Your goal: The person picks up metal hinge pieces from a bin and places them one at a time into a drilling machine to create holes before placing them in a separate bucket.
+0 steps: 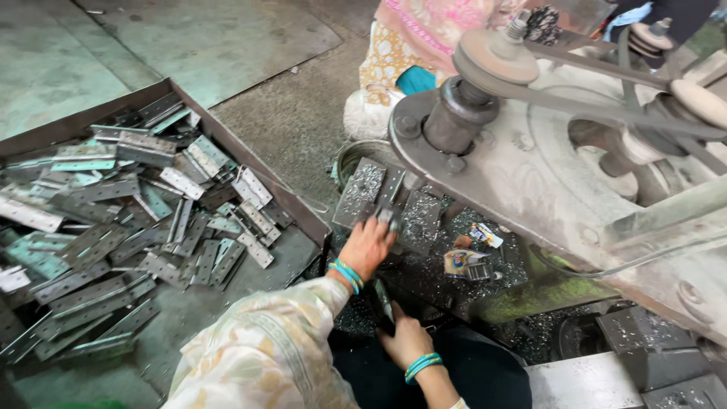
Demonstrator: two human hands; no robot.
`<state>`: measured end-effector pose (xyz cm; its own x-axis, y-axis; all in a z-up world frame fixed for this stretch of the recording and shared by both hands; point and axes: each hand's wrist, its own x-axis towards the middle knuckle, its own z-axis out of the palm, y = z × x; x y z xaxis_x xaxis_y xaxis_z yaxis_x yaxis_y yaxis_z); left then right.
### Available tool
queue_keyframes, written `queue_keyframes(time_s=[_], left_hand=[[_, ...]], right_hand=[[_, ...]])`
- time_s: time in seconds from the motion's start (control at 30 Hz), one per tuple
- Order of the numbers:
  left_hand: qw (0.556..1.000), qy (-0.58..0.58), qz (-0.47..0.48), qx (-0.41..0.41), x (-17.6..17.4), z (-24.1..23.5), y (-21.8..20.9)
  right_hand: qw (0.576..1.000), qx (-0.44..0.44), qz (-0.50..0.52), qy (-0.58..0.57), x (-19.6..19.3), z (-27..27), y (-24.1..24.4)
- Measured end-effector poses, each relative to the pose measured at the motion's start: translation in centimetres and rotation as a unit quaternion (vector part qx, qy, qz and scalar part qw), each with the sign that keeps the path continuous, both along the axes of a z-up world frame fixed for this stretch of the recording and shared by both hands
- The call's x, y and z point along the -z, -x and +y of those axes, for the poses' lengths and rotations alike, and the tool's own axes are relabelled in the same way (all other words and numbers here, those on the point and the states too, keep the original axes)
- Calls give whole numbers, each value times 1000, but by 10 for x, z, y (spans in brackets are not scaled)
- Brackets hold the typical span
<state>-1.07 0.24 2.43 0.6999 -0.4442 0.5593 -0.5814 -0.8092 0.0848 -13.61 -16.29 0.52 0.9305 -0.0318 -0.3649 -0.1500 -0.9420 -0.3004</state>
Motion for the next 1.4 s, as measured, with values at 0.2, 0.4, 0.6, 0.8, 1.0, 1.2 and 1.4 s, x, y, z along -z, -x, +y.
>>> queue_keyframes(time_s=[0.2,0.4,0.6,0.8,1.0,1.2,1.4], left_hand=[[995,1,69,74,43,-25,-4],[993,-40,87,-66,31,-15,-13],[990,-18,93,-103,42,-21,-36],[991,1,105,-84,44,-24,-41],[988,-11,91,-121,38,-18,-44],[988,19,105,-116,43,-28,-65],[988,12,100,-121,41,-29,-68]], right_hand=[[1000,-2,7,-1,-4,2,-1],[1000,-13,-23,-13,-3,3,0],[1000,8,-13,-3,27,-6,4],[993,26,-103,-54,105,-9,39],[997,46,-19,-53,69,-5,17],[999,33,-26,-12,45,-11,9],[994,47,-88,-49,120,-9,28]])
